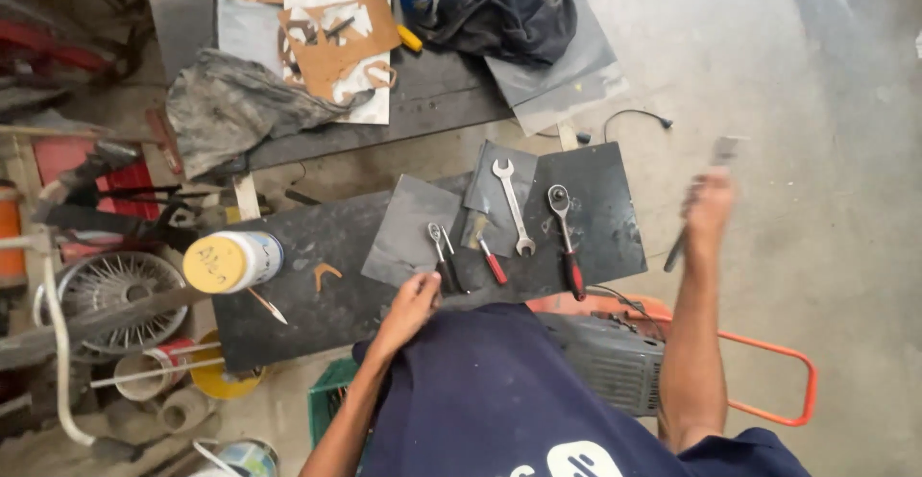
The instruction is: Fabricating a custom gasket by cutting material and fitting it to an engine component at a repair bench.
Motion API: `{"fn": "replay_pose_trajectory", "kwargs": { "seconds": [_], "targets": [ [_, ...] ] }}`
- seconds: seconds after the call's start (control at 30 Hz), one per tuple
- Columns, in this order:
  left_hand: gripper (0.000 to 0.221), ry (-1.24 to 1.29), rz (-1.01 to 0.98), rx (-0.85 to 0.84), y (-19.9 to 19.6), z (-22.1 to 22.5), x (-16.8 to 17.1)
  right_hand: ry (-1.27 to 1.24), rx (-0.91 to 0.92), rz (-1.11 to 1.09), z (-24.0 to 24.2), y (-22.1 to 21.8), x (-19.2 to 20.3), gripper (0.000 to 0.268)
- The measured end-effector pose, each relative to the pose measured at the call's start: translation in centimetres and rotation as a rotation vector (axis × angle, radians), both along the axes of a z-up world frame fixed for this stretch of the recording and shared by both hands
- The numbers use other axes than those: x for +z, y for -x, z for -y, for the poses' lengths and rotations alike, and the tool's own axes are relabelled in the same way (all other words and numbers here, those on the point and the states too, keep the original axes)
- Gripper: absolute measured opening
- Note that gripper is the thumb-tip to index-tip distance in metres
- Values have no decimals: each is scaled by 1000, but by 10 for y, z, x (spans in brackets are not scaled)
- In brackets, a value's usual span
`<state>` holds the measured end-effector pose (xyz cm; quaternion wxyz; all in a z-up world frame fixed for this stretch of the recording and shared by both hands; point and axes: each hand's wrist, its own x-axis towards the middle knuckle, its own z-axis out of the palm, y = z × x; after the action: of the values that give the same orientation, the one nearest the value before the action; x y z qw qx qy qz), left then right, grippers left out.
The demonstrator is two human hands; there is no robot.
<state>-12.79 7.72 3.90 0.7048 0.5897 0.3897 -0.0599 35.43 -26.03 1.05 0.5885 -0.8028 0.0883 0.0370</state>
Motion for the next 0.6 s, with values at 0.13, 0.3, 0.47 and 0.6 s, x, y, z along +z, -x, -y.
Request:
{"fn": "replay_pose_trajectory", "kwargs": {
  "seconds": [0.13,0.3,0.47,0.6],
  "targets": [
    [32,58,-67,180,-30,10,28,494,423,86,-40,59,-63,22],
    [32,83,-89,297,-37,26,33,679,514,168,-85,122,-87,28],
    [32,91,-96,327,-33,33,46,669,483,216,-107,143,-39,40],
    [33,85,-107,325,-29,31,49,558,562,208,-109,137,-34,32]
  ]
}}
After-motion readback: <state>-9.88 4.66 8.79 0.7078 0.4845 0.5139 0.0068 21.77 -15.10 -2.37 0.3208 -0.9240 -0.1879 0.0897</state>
